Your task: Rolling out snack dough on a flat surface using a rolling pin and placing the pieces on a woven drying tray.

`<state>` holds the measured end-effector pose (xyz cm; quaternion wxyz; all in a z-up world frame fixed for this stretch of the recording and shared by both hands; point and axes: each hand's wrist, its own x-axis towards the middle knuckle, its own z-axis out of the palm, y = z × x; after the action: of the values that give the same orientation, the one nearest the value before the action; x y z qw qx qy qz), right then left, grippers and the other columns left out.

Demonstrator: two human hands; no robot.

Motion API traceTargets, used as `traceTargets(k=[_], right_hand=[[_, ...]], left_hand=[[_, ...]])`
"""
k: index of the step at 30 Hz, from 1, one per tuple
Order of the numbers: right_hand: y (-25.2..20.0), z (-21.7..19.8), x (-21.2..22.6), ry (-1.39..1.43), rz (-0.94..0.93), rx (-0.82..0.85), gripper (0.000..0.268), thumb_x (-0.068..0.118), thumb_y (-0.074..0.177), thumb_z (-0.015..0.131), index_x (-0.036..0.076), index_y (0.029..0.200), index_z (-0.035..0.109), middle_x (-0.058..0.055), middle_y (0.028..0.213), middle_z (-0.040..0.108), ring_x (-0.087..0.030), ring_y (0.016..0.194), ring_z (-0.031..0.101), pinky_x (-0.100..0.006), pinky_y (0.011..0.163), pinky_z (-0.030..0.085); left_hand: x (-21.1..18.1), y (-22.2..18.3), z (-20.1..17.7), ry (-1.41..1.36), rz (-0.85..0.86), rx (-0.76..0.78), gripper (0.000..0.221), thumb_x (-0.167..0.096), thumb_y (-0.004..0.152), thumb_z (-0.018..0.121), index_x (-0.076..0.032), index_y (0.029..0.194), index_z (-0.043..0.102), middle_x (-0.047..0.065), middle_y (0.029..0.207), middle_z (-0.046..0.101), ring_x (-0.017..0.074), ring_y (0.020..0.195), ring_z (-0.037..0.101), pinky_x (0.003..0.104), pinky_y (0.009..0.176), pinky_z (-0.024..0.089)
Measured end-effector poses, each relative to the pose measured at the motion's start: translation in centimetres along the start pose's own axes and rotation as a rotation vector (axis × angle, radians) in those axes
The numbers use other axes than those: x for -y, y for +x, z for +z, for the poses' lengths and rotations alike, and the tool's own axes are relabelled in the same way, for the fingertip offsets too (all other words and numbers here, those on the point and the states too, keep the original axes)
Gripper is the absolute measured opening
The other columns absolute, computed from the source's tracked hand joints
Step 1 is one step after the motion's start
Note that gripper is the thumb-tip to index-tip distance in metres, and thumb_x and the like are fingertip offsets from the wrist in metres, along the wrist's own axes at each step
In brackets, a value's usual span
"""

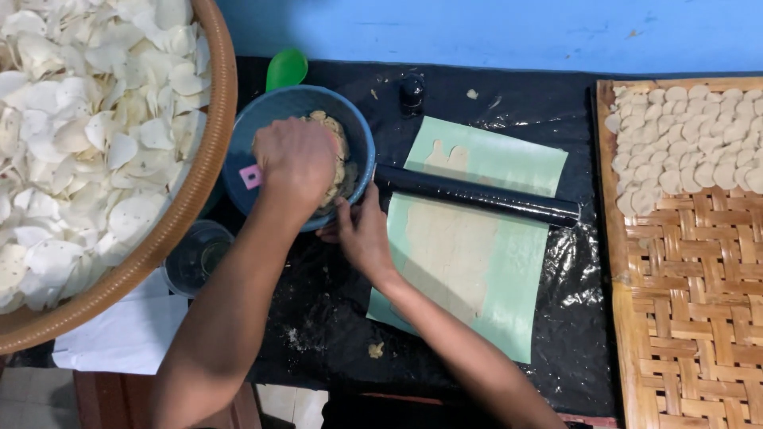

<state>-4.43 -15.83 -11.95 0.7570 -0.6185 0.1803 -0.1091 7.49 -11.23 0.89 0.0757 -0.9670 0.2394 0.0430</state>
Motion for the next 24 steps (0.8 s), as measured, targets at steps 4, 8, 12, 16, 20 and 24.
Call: traceTargets(k=[4,8,12,16,20,24], right_hand=[[-0.2,-0.1,0.9,-0.034,-0.015,0.017,0.068,0.013,0.105,0.051,0.005,0.160,0.013,-0.017,0.083,0.075,-0.024,0.066,0.077,-0.035,0.057,0.066],[0.0,-0.2,0.5,-0.131,-0.021,0.021,0.072,0.011,0.104,0.050,0.004,0.161,0.008,-0.019,0.080,0.075,-0.026,0.065,0.078,-0.037,0.058,0.067],[0.3,-0.3,0.8,-0.125,-0.018,0.045,0.071,0.008,0.102,0.047,0.004,0.160,0.006,-0.019,0.077,0.074,-0.028,0.063,0.077,-0.038,0.057,0.067],[0.6,-0.3,0.5,-0.178,-0.036,0.045,0.069,0.007,0.102,0.048,0.004,0.160,0.011,-0.020,0.078,0.075,-0.029,0.063,0.078,-0.038,0.057,0.067],[0.7,-0.6,0.4,-0.142,-0.009,0.092,0.069,0.007,0.102,0.047,0.003,0.159,0.008,-0.020,0.079,0.075,-0.030,0.064,0.078,-0.038,0.057,0.067],[0.8,-0.7,1.0,-0.142,0.044,0.069,0.075,0.007,0.101,0.048,0.005,0.160,0.001,-0.020,0.080,0.075,-0.030,0.064,0.078,-0.038,0.056,0.067]], left_hand=[[-0.5,1.6,0.8,0.002,0.031,-0.059,0.017,-0.019,0.085,0.067,-0.012,0.093,0.079,0.015,0.097,0.078,0.0337,0.095,0.074,0.045,0.072,0.059],[-0.9,1.4,1.8,-0.086,-0.009,0.039,0.020,-0.016,0.089,0.064,-0.012,0.098,0.081,0.016,0.107,0.076,0.0345,0.102,0.073,0.046,0.081,0.059],[0.5,0.6,3.5,-0.237,-0.038,0.042,0.023,-0.020,0.088,0.065,-0.005,0.100,0.079,0.024,0.105,0.074,0.0392,0.102,0.071,0.048,0.086,0.057],[4.1,3.1,9.8,-0.363,-0.061,0.139,0.027,-0.023,0.093,0.063,-0.002,0.100,0.079,0.026,0.107,0.071,0.0448,0.101,0.068,0.053,0.089,0.054],[5.1,2.0,12.2,-0.140,0.278,-0.022,0.027,-0.020,0.096,0.057,-0.003,0.100,0.078,0.024,0.101,0.074,0.0444,0.095,0.071,0.056,0.085,0.056],[2.8,-3.2,4.4,-0.381,0.013,-0.046,0.033,-0.033,0.100,0.056,-0.007,0.101,0.077,0.027,0.088,0.071,0.0467,0.085,0.069,0.058,0.076,0.054]])
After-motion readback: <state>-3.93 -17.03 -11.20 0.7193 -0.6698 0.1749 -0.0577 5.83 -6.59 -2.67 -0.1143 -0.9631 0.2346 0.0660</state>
